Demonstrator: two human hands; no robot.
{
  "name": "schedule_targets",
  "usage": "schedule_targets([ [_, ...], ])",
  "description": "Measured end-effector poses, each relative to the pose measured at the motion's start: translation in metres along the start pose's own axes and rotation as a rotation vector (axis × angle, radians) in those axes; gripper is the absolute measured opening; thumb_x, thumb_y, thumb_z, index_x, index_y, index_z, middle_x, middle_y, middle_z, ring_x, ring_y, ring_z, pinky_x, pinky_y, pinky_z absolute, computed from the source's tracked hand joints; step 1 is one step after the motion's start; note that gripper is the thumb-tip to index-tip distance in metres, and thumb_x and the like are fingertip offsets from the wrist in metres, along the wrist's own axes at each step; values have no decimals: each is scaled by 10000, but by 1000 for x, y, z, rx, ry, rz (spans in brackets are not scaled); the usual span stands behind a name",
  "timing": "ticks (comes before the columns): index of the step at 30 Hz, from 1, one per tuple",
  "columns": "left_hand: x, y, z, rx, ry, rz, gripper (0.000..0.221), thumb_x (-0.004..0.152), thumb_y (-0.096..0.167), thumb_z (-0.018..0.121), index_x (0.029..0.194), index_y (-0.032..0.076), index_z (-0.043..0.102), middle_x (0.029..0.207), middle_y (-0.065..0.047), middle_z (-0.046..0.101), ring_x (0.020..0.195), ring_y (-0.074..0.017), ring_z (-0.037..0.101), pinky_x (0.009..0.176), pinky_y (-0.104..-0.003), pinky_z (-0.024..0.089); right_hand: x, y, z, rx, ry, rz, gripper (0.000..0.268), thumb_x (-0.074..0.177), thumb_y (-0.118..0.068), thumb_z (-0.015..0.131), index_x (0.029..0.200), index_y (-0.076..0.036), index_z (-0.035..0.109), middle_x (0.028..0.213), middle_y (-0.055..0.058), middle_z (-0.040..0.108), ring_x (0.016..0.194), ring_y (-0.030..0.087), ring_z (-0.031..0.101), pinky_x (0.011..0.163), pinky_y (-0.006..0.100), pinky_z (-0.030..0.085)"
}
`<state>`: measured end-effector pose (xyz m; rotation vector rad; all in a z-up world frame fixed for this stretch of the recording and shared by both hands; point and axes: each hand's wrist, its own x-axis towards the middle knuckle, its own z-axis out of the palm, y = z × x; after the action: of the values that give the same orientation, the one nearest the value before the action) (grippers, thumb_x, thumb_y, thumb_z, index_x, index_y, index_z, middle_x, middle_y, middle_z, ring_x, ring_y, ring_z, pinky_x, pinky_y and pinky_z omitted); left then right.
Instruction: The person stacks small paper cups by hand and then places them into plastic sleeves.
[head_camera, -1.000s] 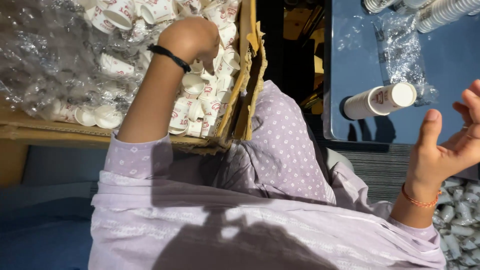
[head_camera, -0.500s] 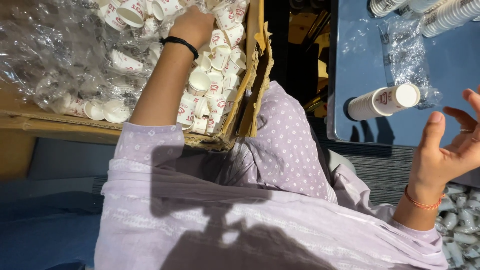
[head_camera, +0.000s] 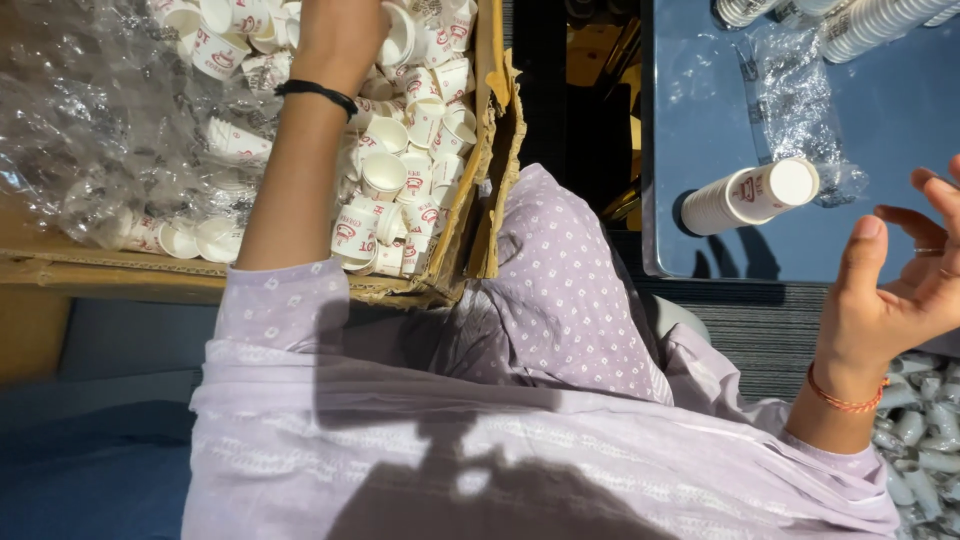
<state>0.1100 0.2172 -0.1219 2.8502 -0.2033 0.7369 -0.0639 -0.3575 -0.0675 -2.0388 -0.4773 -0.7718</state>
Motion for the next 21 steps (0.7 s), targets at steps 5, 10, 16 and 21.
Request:
schedule_targets([
  [5, 14, 95, -45, -495, 110, -72, 209, 869, 178, 878, 851, -3, 775, 664, -118, 727, 519, -205, 667, 503, -339, 532, 5, -19, 6, -8, 4, -70, 299, 1161, 130, 631, 1423, 31, 526, 1550, 181, 481, 1338, 282, 580, 1026, 334, 556],
  [10, 0, 210, -85, -1212, -100, 161, 89, 858, -21, 848, 888, 28, 780, 861, -47, 777, 777, -101, 748, 724, -224, 625, 0, -55, 19, 56, -60, -99, 325, 1052, 124, 736, 1317, 26, 574, 1346, 178, 561, 1190, 233, 605, 953, 328, 603],
  [16, -42, 278, -88, -1455, -346, 124, 101, 818, -12, 835, 825, 5, 736, 854, -50, 774, 771, -81, 730, 691, -205, 601, -25, -73, 48, 575, -272, 170, 780, 863, -51, 840, 1506, -68, 398, 1412, 115, 545, 1255, 180, 592, 1059, 333, 561],
  [21, -60, 297, -90, -1365, -191, 197, 188, 784, -5, 825, 770, 12, 638, 928, -33, 681, 846, -111, 669, 715, -237, 542, -43, -69, 54, 854, -241, 424, 811, 898, -38, 829, 1562, -81, 366, 1326, 101, 581, 1138, 143, 612, 998, 286, 542],
])
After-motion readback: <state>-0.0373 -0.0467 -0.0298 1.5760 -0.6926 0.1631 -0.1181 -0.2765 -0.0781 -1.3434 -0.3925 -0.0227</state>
